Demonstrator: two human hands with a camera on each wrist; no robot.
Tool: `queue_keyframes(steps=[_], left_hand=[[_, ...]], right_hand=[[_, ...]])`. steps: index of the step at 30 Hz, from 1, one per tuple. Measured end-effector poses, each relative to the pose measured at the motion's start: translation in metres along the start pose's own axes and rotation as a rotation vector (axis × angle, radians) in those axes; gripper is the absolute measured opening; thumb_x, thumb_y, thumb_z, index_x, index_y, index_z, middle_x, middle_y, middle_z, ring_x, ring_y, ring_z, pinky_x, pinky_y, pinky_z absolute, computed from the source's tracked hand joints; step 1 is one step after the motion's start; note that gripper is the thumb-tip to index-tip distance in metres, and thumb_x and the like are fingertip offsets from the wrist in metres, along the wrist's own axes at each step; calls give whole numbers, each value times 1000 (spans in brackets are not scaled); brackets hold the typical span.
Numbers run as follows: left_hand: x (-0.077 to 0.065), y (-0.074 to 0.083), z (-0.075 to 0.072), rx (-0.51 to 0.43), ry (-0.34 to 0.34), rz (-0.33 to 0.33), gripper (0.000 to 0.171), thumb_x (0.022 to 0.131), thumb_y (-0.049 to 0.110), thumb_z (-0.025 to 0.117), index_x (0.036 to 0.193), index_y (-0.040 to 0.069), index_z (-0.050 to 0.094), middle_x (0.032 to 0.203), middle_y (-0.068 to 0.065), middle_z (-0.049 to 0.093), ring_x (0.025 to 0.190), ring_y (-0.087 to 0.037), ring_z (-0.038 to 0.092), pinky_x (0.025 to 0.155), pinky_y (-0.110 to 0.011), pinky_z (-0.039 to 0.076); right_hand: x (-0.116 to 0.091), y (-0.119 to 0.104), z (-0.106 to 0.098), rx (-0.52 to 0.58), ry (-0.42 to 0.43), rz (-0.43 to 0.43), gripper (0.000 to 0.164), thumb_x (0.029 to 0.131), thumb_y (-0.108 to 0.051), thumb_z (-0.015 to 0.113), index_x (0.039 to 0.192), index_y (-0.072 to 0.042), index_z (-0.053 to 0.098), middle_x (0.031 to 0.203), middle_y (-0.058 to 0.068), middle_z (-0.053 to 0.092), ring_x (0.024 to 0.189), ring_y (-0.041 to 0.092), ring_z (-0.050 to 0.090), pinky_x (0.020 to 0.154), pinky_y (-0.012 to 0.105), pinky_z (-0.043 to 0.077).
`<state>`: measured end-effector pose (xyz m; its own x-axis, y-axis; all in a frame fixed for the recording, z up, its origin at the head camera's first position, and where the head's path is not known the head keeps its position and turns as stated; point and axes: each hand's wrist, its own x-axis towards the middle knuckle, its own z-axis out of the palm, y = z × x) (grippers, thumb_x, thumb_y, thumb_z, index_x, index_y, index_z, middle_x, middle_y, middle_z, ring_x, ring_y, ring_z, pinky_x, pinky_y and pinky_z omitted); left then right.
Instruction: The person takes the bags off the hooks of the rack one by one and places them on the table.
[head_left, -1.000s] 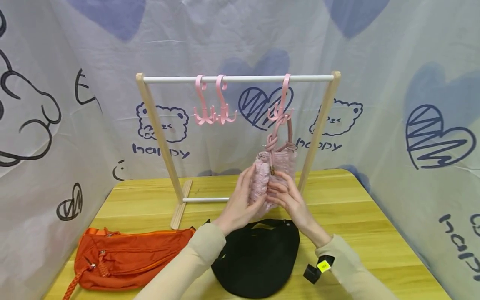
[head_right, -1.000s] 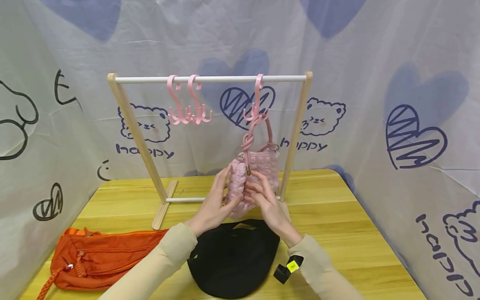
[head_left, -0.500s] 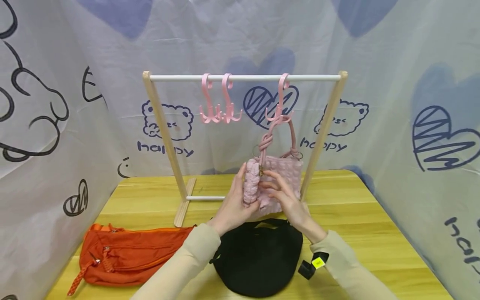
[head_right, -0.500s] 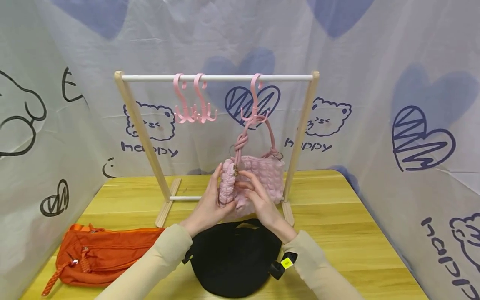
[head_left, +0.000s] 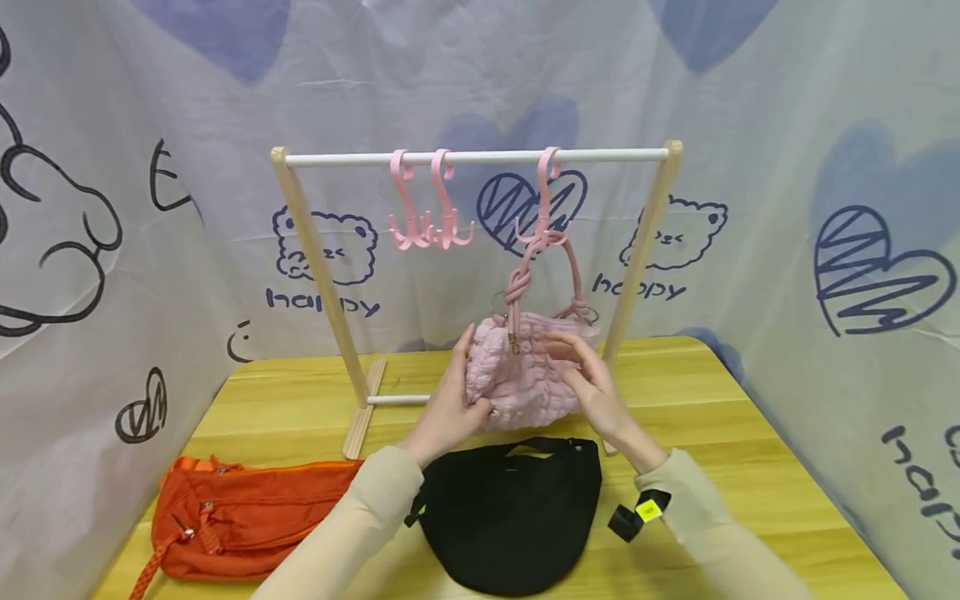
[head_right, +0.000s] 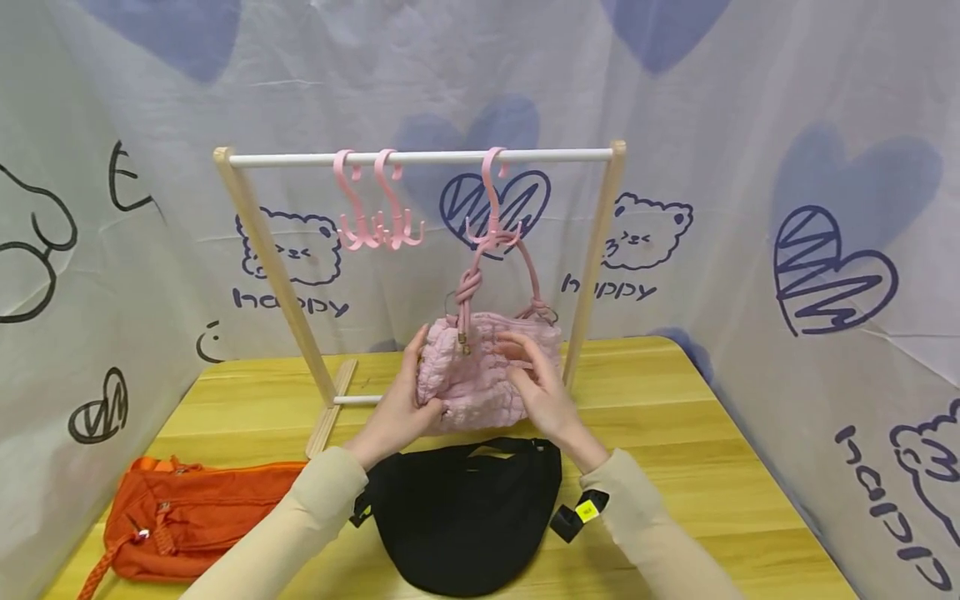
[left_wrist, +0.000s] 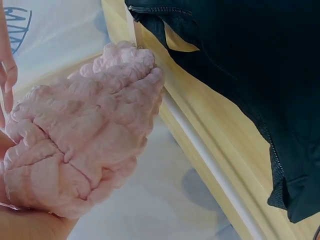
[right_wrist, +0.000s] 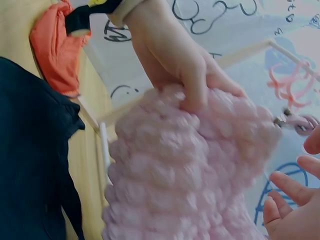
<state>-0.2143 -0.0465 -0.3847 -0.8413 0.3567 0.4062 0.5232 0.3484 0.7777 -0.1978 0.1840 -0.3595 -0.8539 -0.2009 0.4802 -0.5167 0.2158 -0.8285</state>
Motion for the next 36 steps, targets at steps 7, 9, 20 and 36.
queue_keyframes(steps=[7, 9, 20, 36], left_hand=[[-2, -7, -8, -49, 9, -77, 104, 81, -9, 57, 162, 30, 6, 165, -15, 28, 142, -35, 45, 114, -53, 41], [-2, -7, -10, -71, 1, -94, 101, 82, -9, 56, 162, 29, 8, 164, -15, 29, 142, -36, 44, 115, -54, 40], [7, -11, -20, -48, -48, -135, 81, 84, -7, 51, 158, 18, 28, 156, -17, 42, 141, -35, 45, 118, -54, 36], [15, -16, -21, -1, -78, -180, 75, 85, -6, 49, 155, 17, 37, 151, -17, 50, 139, -34, 49, 117, -54, 38]], right_hand=[[9, 7, -16, -33, 131, 15, 48, 93, 12, 44, 140, 7, 45, 138, 32, 50, 118, 8, 50, 93, 18, 42], [12, 7, -19, -49, 159, 30, 50, 92, 13, 45, 141, 5, 45, 140, 30, 48, 123, 18, 48, 97, 23, 41], [36, 5, -31, -204, 196, -4, 59, 91, 8, 53, 148, -3, 39, 147, 22, 42, 136, 35, 40, 113, 56, 37], [92, -24, -34, -152, 129, -3, 53, 98, -4, 50, 150, -8, 37, 146, 25, 47, 138, 40, 42, 118, 54, 34]])
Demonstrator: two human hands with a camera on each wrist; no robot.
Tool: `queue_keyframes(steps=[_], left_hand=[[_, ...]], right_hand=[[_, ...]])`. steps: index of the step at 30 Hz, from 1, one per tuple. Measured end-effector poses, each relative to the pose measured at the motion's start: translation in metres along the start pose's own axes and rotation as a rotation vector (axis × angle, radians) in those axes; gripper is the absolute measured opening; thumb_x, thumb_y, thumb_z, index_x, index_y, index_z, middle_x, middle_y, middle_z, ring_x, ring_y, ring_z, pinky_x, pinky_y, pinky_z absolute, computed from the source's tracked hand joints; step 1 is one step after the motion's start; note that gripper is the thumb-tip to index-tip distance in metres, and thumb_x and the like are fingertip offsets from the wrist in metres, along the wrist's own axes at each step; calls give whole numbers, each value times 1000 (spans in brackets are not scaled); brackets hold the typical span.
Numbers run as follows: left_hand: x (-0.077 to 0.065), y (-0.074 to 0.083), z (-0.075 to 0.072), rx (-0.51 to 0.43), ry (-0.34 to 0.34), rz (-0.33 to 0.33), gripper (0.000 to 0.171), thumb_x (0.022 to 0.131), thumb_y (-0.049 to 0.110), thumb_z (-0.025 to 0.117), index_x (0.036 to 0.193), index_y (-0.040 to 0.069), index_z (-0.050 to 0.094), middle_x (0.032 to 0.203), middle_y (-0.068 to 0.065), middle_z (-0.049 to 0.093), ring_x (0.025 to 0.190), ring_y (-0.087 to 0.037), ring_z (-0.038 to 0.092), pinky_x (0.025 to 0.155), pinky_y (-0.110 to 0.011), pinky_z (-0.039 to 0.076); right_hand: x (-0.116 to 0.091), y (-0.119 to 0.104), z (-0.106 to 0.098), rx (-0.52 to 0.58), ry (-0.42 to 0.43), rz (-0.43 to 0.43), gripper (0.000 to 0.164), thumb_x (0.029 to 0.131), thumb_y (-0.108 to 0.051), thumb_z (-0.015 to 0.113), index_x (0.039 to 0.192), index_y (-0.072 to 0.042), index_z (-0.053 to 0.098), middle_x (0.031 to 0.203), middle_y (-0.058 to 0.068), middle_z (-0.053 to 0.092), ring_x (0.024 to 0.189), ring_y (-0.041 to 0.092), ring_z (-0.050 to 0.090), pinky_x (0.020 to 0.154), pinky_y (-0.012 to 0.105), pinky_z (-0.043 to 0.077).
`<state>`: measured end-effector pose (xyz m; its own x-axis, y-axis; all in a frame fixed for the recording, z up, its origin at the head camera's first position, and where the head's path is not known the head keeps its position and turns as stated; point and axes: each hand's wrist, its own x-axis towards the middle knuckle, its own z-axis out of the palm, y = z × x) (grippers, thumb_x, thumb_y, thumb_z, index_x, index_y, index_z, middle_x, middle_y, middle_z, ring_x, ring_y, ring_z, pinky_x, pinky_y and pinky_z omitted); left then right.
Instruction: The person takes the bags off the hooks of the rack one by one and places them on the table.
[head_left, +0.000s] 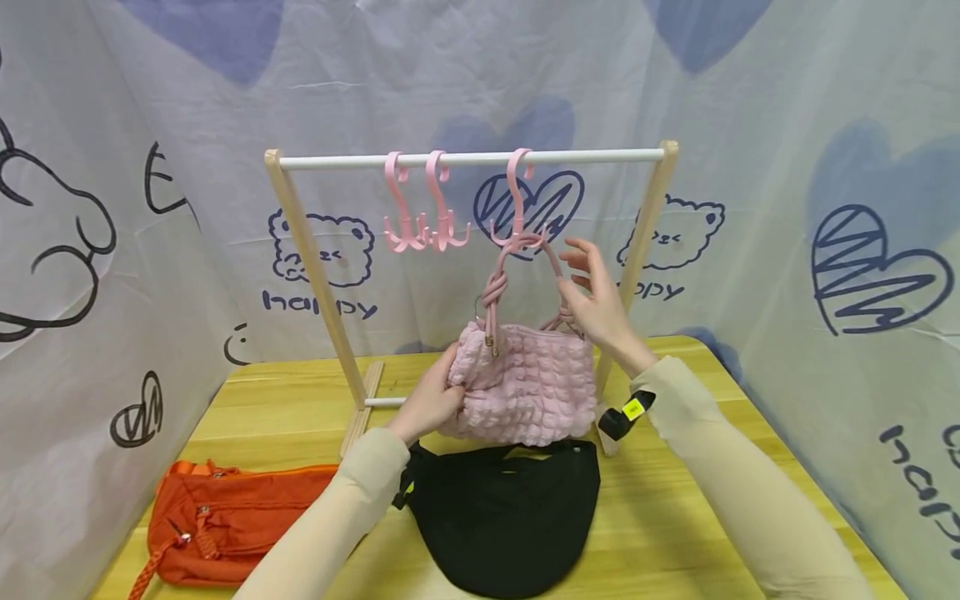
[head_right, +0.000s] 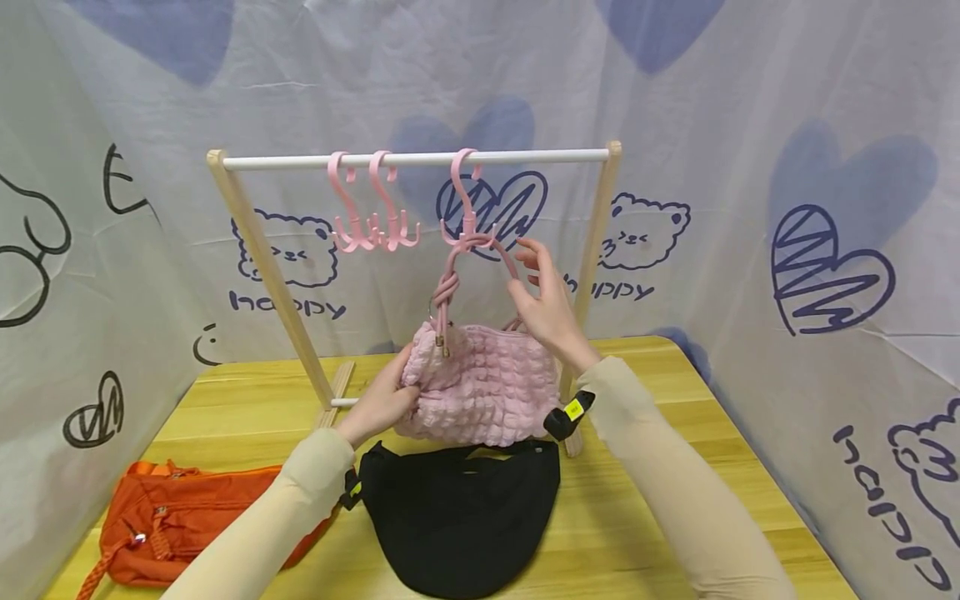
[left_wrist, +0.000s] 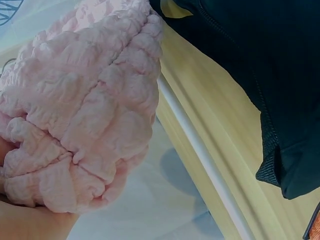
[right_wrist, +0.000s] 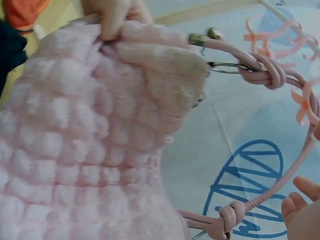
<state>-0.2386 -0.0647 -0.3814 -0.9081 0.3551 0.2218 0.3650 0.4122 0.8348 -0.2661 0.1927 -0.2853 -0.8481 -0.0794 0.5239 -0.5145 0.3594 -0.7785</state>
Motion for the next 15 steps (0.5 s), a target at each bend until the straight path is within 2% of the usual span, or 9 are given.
queue_keyframes(steps=[3, 7, 10, 12, 15], left_hand=[[1, -2, 0, -6, -13, -1, 75, 85, -5, 49, 156, 16, 36, 151, -17, 50, 139, -34, 49, 117, -53, 38], [2, -3, 1, -5, -15, -6, 77, 85, -5, 49, 157, 16, 35, 152, -19, 50, 139, -35, 50, 117, -53, 38], [3, -4, 2, -3, -15, -7, 78, 84, -5, 49, 157, 16, 35, 151, -19, 50, 138, -35, 50, 117, -53, 38], [4, -4, 3, -1, -17, -5, 78, 83, -5, 49, 157, 16, 34, 151, -19, 50, 138, -35, 50, 116, -54, 39], [5, -4, 3, 7, -18, -2, 79, 82, -4, 51, 157, 16, 34, 150, -19, 51, 136, -35, 52, 115, -54, 40]], right_hand=[[9, -3, 0, 15, -39, 27, 48, 103, -11, 46, 150, -8, 37, 146, 25, 48, 139, 38, 43, 119, 52, 34], [18, -4, 3, 15, -109, 45, 43, 109, -20, 39, 149, -6, 39, 140, 25, 54, 126, 36, 52, 112, 51, 40], [24, -4, 6, 44, -126, 57, 42, 111, -26, 34, 142, 0, 46, 123, 25, 61, 110, 31, 59, 105, 47, 46], [28, -5, 8, 66, -120, 80, 45, 111, -30, 33, 136, 3, 50, 107, 20, 63, 99, 22, 63, 101, 41, 51], [34, -6, 9, 107, -110, 122, 48, 110, -36, 34, 122, 3, 58, 87, 7, 61, 75, 12, 58, 79, 28, 52]])
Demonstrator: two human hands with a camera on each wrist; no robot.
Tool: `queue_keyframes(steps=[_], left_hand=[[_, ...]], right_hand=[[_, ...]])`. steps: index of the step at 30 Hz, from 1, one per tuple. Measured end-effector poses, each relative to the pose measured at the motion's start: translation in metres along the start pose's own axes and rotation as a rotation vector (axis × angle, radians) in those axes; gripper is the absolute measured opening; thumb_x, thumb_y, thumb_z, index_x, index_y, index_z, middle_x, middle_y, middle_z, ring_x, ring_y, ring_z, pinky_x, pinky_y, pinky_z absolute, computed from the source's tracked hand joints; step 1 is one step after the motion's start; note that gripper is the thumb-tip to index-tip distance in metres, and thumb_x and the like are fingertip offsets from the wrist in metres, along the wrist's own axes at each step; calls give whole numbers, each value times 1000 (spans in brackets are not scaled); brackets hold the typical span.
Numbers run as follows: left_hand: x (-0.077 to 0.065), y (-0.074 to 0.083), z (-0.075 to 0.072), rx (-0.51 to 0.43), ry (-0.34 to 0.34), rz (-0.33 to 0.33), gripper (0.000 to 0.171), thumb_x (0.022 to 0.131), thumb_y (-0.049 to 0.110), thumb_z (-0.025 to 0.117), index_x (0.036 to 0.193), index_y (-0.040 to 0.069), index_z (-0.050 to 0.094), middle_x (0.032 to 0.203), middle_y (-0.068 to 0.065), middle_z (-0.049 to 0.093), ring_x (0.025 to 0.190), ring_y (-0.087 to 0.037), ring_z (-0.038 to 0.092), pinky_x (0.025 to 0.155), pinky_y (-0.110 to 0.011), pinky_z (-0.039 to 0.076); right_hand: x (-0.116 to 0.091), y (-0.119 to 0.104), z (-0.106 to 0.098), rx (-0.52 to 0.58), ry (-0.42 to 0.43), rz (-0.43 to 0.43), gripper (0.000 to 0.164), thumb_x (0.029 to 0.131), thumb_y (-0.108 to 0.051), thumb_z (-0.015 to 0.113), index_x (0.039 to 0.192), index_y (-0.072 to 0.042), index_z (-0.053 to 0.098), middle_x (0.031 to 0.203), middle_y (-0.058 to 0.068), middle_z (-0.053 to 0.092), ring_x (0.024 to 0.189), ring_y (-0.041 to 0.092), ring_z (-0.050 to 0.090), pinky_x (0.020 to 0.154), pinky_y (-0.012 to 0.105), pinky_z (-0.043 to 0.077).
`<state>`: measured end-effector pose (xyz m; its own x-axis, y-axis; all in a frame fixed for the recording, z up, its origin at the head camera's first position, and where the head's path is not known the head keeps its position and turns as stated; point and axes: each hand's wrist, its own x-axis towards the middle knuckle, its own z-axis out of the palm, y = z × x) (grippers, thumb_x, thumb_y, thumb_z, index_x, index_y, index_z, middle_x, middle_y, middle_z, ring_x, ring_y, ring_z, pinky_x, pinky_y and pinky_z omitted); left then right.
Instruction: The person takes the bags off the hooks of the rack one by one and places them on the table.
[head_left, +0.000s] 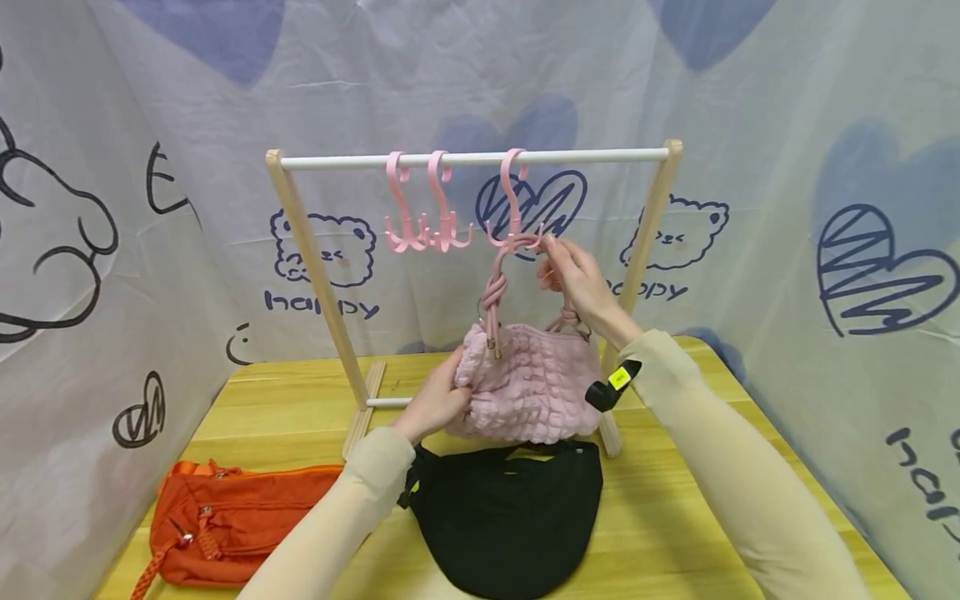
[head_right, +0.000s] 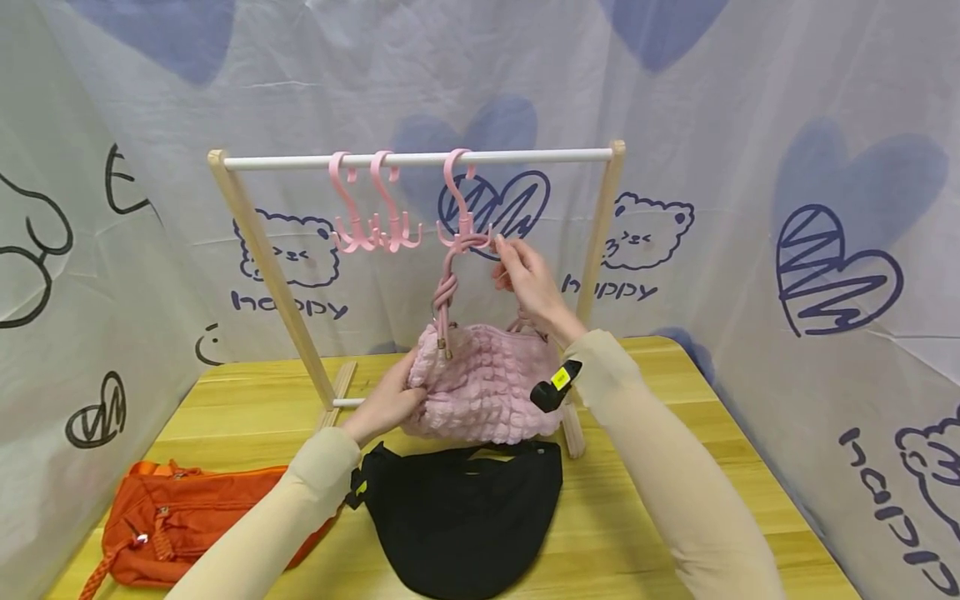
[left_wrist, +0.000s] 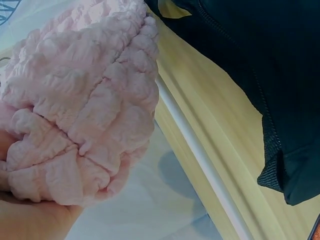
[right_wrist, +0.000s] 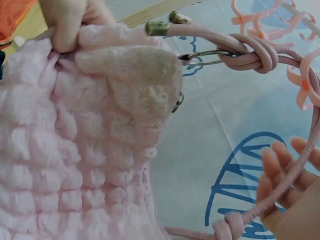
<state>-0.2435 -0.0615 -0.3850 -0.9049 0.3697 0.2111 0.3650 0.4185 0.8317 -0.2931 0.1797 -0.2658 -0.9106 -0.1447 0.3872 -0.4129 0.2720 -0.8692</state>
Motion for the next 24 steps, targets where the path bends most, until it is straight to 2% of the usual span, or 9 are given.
queue_keyframes(steps=[4, 8, 12, 16, 19, 21, 24], left_hand=[[1, 3, 1, 16, -17, 21, 79, 82, -3, 54, 156, 15, 34, 149, -19, 52, 134, -34, 53, 113, -53, 43], [1, 10, 0, 18, -48, 23, 83, 85, 3, 57, 160, 17, 23, 155, -19, 45, 138, -35, 50, 114, -53, 41], [6, 19, -3, -19, -40, 45, 87, 86, 8, 56, 162, 16, 14, 161, -20, 34, 143, -37, 43, 118, -55, 35], [14, 32, -8, -81, -7, 135, 87, 85, 9, 54, 162, 12, 14, 163, -20, 27, 147, -37, 36, 121, -55, 30], [20, 45, -12, -95, 18, 186, 83, 86, 10, 51, 162, 11, 15, 162, -19, 28, 146, -36, 37, 121, -54, 32], [25, 53, -14, -94, 34, 195, 80, 88, 12, 48, 162, 11, 17, 163, -17, 28, 144, -36, 39, 120, -53, 34], [31, 65, -17, -31, 80, 184, 73, 90, 17, 43, 160, 12, 24, 161, -14, 33, 143, -33, 39, 118, -53, 35]], right_hand=[[5, -4, 0, 24, 9, 58, 52, 108, -47, 35, 99, -3, 63, 69, -3, 52, 60, 8, 42, 60, 21, 37], [7, -7, -1, 63, 11, 116, 52, 106, -51, 37, 87, -8, 59, 59, -6, 40, 56, 8, 33, 56, 23, 28], [7, -9, -3, 105, 3, 147, 54, 105, -54, 37, 83, -9, 56, 56, -8, 35, 56, 8, 32, 58, 24, 27], [7, -10, -5, 126, -11, 165, 55, 104, -58, 37, 82, -11, 54, 56, -9, 34, 56, 9, 31, 59, 26, 26], [7, -10, -6, 133, -15, 184, 56, 103, -60, 38, 80, -11, 53, 57, -9, 34, 56, 10, 31, 59, 27, 26], [7, -11, -6, 147, -15, 199, 57, 102, -62, 40, 78, -11, 53, 57, -9, 35, 56, 10, 31, 58, 26, 26], [7, -13, -6, 171, -10, 218, 58, 101, -63, 42, 75, -11, 53, 56, -9, 34, 55, 10, 31, 58, 26, 26]])
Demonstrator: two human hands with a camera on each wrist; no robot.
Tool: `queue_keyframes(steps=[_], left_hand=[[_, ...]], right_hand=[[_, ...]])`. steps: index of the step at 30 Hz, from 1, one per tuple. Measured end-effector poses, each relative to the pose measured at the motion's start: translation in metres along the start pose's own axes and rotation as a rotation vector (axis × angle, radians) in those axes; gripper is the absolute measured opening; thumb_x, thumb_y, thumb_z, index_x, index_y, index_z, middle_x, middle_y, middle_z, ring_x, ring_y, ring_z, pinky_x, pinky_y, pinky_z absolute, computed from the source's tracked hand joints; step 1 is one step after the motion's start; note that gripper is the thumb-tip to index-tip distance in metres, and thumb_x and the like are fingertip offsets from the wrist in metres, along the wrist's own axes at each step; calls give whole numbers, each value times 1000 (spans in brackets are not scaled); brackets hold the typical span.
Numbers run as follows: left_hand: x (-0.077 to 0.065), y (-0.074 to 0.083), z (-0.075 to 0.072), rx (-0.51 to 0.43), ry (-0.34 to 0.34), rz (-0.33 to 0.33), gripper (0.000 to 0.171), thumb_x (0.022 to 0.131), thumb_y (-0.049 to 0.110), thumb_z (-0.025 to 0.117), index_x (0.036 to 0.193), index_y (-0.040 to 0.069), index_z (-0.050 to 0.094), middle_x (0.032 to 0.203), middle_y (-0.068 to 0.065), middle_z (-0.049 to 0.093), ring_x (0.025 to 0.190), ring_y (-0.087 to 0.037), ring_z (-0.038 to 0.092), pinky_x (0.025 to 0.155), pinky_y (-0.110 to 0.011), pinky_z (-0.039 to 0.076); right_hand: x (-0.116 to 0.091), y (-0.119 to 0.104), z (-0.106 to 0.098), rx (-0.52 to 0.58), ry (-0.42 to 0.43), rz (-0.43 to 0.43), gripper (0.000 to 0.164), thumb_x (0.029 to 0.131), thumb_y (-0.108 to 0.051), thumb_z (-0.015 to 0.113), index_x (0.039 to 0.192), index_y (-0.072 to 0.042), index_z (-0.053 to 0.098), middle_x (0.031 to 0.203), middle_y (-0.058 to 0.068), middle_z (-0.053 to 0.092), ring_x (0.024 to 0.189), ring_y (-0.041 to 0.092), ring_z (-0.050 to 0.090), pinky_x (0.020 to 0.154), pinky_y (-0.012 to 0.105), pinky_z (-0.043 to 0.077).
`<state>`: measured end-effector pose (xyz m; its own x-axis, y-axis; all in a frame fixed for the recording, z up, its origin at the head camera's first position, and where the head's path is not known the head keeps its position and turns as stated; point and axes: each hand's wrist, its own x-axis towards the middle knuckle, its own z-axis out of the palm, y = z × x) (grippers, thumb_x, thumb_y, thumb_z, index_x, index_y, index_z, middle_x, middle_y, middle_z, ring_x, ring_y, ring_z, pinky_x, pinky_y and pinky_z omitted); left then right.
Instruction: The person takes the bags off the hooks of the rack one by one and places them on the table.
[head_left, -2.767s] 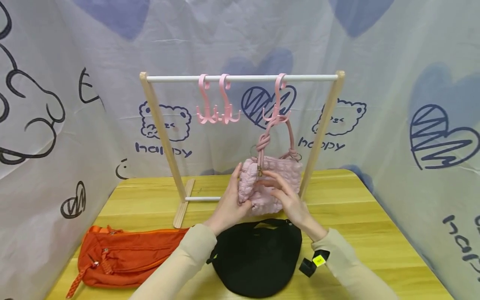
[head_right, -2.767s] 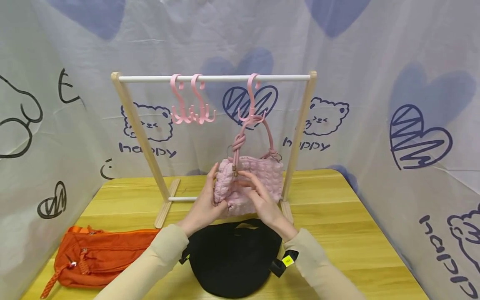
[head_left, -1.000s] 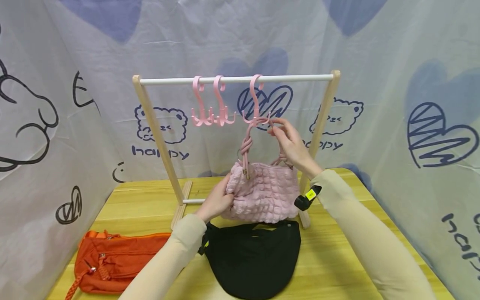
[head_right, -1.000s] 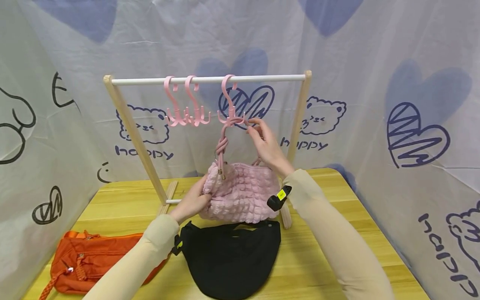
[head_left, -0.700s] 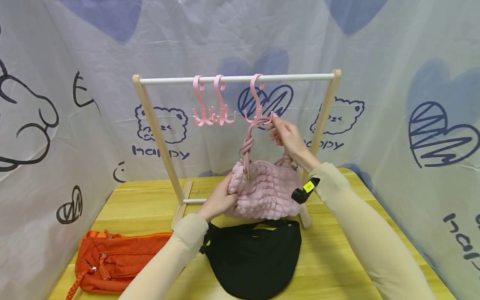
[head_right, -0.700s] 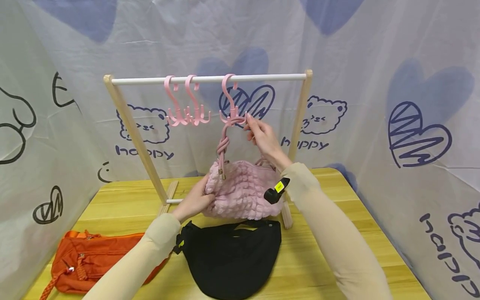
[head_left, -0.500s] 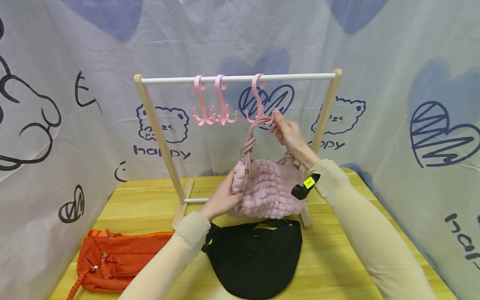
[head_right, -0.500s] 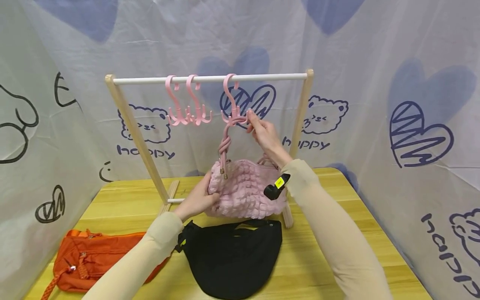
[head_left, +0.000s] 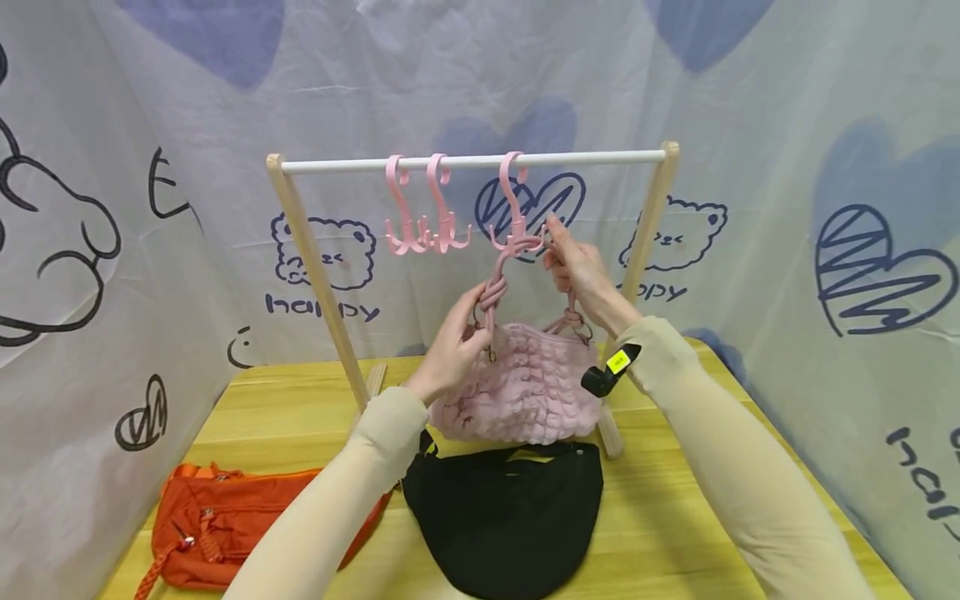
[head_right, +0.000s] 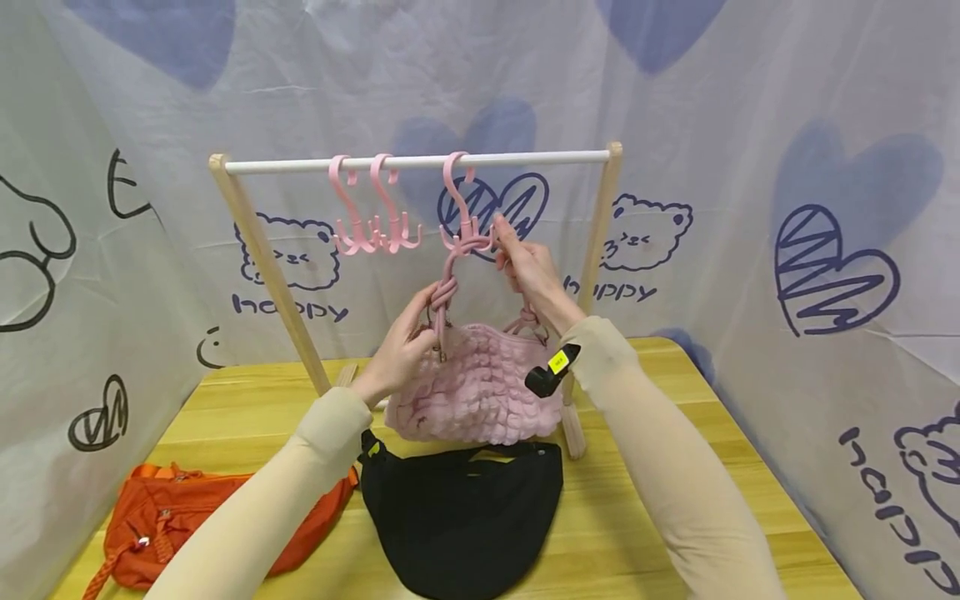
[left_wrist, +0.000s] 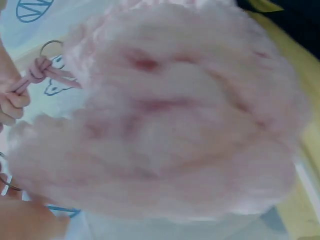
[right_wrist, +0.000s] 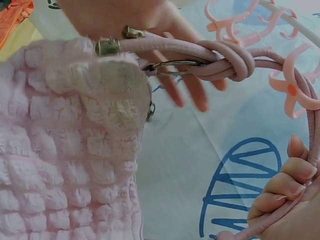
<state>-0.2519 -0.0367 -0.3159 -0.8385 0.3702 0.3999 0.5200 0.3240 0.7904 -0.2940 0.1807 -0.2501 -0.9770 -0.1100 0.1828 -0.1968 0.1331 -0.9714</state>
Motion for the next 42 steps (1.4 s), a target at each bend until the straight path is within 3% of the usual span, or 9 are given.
queue_keyframes(steps=[4, 6, 13, 18, 24, 27, 31, 37, 42], left_hand=[[11, 14, -1, 127, 62, -34, 63, 92, 25, 39, 154, 13, 38, 156, -8, 43, 147, -28, 33, 124, -53, 20], [16, 20, -2, 146, 87, -38, 55, 95, 28, 39, 149, 15, 46, 149, -7, 51, 142, -27, 39, 122, -53, 19], [36, 41, -3, 0, 119, -77, 42, 107, 40, 39, 128, 10, 61, 120, -12, 66, 107, -24, 58, 96, -42, 47], [48, 50, -6, -140, 126, -157, 54, 108, 48, 35, 115, 5, 67, 100, -12, 67, 84, -12, 56, 75, -24, 44], [57, 58, -11, -280, 126, -278, 60, 104, 60, 36, 89, 10, 64, 77, -1, 62, 57, -8, 43, 54, -23, 31], [61, 61, -13, -305, 119, -321, 59, 103, 62, 39, 77, 14, 60, 67, 3, 58, 53, -6, 43, 52, -22, 29], [65, 64, -15, -326, 104, -356, 56, 101, 60, 45, 71, 15, 56, 62, 5, 56, 49, -5, 39, 54, -20, 38], [66, 69, -20, -351, 52, -442, 53, 97, 62, 53, 71, 16, 54, 63, 5, 56, 55, -6, 47, 56, -22, 34], [68, 71, -23, -368, 29, -448, 49, 98, 59, 55, 72, 17, 53, 62, 6, 54, 55, -7, 44, 57, -21, 34]], right_hand=[[0, -2, 2, 12, 16, 30, 56, 99, -61, 48, 70, -14, 53, 54, -10, 35, 54, 8, 31, 57, 25, 26], [-1, -3, 4, 13, 28, 47, 55, 98, -61, 51, 68, -15, 53, 53, -11, 36, 53, 7, 31, 57, 24, 26], [1, -7, 5, 21, 23, 65, 54, 97, -61, 53, 69, -15, 53, 52, -11, 36, 52, 6, 30, 56, 23, 26], [1, -7, 4, 35, 2, 80, 52, 98, -59, 53, 70, -14, 52, 54, -10, 36, 51, 6, 29, 55, 23, 26], [1, -9, 5, 31, -22, 95, 52, 97, -59, 54, 72, -14, 51, 56, -10, 36, 51, 6, 29, 53, 23, 25], [1, -9, 5, 33, -33, 100, 53, 98, -59, 52, 70, -15, 49, 55, -10, 35, 51, 6, 28, 53, 23, 24], [-1, -9, 4, 47, -46, 110, 55, 98, -60, 52, 65, -16, 43, 53, -10, 33, 50, 7, 28, 52, 24, 23], [-4, -9, 1, 40, -64, 120, 57, 97, -63, 50, 66, -16, 41, 53, -10, 32, 49, 7, 27, 52, 24, 24], [-4, -11, -2, 20, -69, 118, 58, 96, -65, 51, 67, -15, 43, 53, -11, 32, 50, 7, 28, 53, 24, 23]])
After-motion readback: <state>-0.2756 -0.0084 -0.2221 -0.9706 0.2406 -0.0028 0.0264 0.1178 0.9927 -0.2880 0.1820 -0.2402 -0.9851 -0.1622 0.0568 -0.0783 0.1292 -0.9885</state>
